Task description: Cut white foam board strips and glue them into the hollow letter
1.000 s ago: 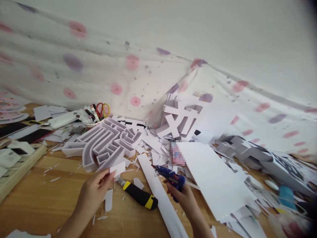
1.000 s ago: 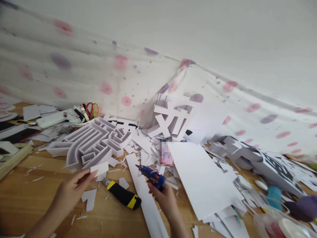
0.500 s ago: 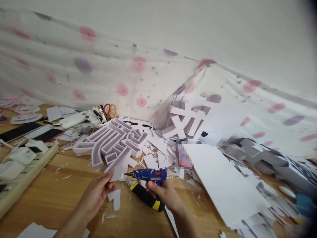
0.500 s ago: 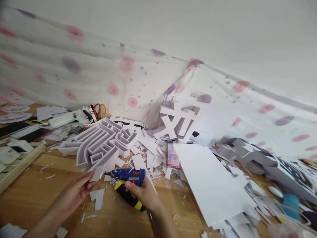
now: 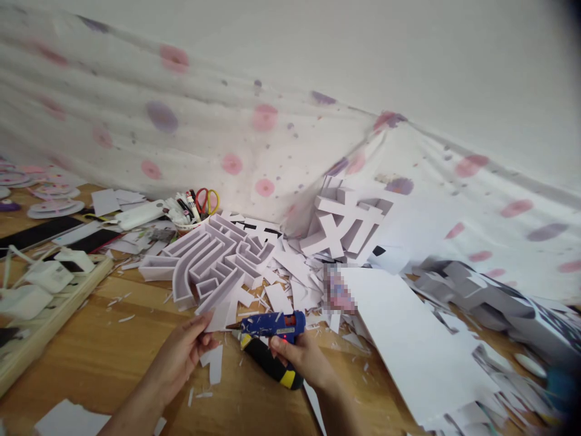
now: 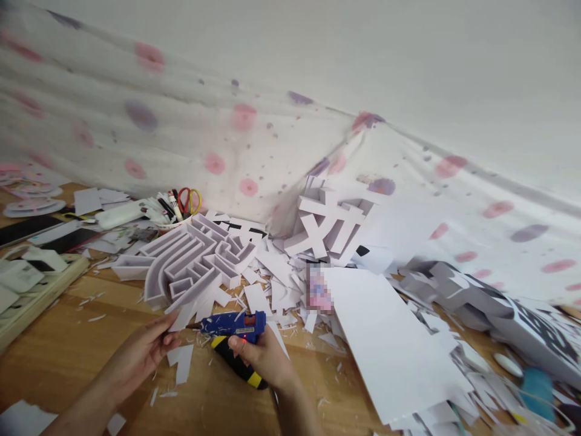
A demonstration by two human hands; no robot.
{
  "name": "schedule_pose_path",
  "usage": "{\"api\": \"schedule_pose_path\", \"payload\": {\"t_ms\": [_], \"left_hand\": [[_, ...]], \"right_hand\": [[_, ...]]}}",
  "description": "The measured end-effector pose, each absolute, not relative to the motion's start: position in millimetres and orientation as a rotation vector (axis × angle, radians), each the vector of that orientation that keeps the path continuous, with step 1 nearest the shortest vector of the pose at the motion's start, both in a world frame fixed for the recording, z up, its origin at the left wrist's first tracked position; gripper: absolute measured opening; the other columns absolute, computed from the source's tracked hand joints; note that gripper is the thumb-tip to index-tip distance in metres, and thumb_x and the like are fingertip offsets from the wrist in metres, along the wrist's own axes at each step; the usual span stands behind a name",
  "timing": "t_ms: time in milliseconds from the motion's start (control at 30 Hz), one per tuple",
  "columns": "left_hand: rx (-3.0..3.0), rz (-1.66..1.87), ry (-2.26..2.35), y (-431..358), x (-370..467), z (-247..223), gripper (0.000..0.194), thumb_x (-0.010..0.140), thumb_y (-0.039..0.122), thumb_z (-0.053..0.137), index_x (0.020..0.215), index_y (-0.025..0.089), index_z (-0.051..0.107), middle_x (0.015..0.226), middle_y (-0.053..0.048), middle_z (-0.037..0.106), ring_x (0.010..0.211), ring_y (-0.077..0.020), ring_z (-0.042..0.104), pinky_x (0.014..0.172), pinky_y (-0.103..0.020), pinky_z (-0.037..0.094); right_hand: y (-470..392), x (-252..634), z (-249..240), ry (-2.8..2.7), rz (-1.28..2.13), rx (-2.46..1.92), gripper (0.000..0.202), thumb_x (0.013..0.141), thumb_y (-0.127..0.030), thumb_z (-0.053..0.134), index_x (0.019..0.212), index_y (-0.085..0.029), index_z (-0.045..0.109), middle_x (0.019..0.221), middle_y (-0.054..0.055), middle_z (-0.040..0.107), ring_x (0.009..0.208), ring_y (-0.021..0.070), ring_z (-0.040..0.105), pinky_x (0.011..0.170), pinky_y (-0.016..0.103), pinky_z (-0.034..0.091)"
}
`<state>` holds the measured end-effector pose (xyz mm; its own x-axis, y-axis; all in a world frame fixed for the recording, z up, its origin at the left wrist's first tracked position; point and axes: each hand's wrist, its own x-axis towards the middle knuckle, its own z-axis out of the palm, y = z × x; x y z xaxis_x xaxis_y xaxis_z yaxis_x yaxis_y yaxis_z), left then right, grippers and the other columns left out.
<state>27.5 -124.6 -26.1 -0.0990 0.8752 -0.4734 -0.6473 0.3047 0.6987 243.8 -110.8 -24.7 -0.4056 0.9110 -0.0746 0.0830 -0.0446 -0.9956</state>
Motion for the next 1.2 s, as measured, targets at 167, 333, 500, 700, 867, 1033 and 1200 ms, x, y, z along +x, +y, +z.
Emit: {"api": "schedule_pose_path", "payload": {"t_ms": [167,333,500,700,867,1033,1200], "left_hand": [[0.272,1.314,1.076,-126.7,27.0,-26.6,0.017,0.055,0.018,0.077,0.062,0.011,0.064,0.048,0.007,0.045,0.043,-0.0039,0.041,0.045,-0.019,0.049],[0.270,1.317,1.062,-128.4,27.0,-28.9,0.017,0.054,0.018,0.077,0.063,0.011,0.064,0.052,0.007,0.047,0.043,-0.0031,0.041,0.045,-0.018,0.049],[0.261,1.307,1.056,-128.1,28.9,-25.3,0.018,0.052,0.018,0.077,0.060,0.011,0.063,0.050,0.007,0.045,0.042,-0.0030,0.039,0.043,-0.018,0.047],[0.234,1.313,1.084,-128.1,31.0,-22.2,0.013,0.055,0.015,0.074,0.060,0.011,0.062,0.049,0.006,0.045,0.041,-0.0038,0.039,0.043,-0.020,0.048],[0.230,1.310,1.082,-129.5,29.9,-23.9,0.013,0.056,0.014,0.073,0.060,0.012,0.061,0.050,0.007,0.044,0.041,-0.0033,0.039,0.043,-0.019,0.048],[0.268,1.284,1.068,-130.2,29.1,-25.0,0.022,0.050,0.020,0.080,0.063,0.010,0.065,0.050,0.006,0.048,0.041,-0.0022,0.039,0.044,-0.017,0.047],[0.456,1.281,1.215,-128.3,26.9,-33.7,0.033,0.046,0.033,0.083,0.071,0.015,0.069,0.048,0.004,0.056,0.045,-0.0097,0.052,0.052,-0.024,0.053]], "right_hand": [[-110.3,244.0,-25.5,-1.528,1.578,-1.110,0.050,0.065,-0.066,0.063,0.065,-0.018,0.048,0.053,-0.005,0.044,0.044,0.0051,0.034,0.042,0.020,0.027],[-109.1,244.9,-25.2,-1.536,1.556,-1.102,0.050,0.066,-0.066,0.062,0.063,-0.018,0.048,0.053,-0.005,0.044,0.045,0.0054,0.034,0.042,0.020,0.025],[-107.7,244.4,-20.8,-1.542,1.522,-1.097,0.050,0.067,-0.066,0.061,0.063,-0.018,0.048,0.052,-0.005,0.043,0.045,0.0054,0.034,0.042,0.020,0.025],[-104.4,244.5,-22.4,-1.540,1.487,-1.078,0.048,0.069,-0.065,0.061,0.066,-0.018,0.050,0.050,-0.006,0.041,0.045,0.0064,0.034,0.042,0.021,0.025],[-102.6,245.3,-23.9,-1.503,1.490,-1.097,0.047,0.068,-0.064,0.062,0.067,-0.019,0.049,0.049,-0.007,0.039,0.045,0.0058,0.031,0.042,0.021,0.024],[-102.5,244.4,-19.1,-1.464,1.463,-1.156,0.051,0.063,-0.067,0.064,0.063,-0.019,0.046,0.048,-0.008,0.036,0.044,0.0053,0.031,0.042,0.020,0.025],[-101.6,249.0,-14.7,-1.464,1.496,-1.164,0.052,0.064,-0.068,0.062,0.064,-0.017,0.050,0.053,-0.005,0.043,0.043,0.0049,0.034,0.041,0.020,0.026]]}}
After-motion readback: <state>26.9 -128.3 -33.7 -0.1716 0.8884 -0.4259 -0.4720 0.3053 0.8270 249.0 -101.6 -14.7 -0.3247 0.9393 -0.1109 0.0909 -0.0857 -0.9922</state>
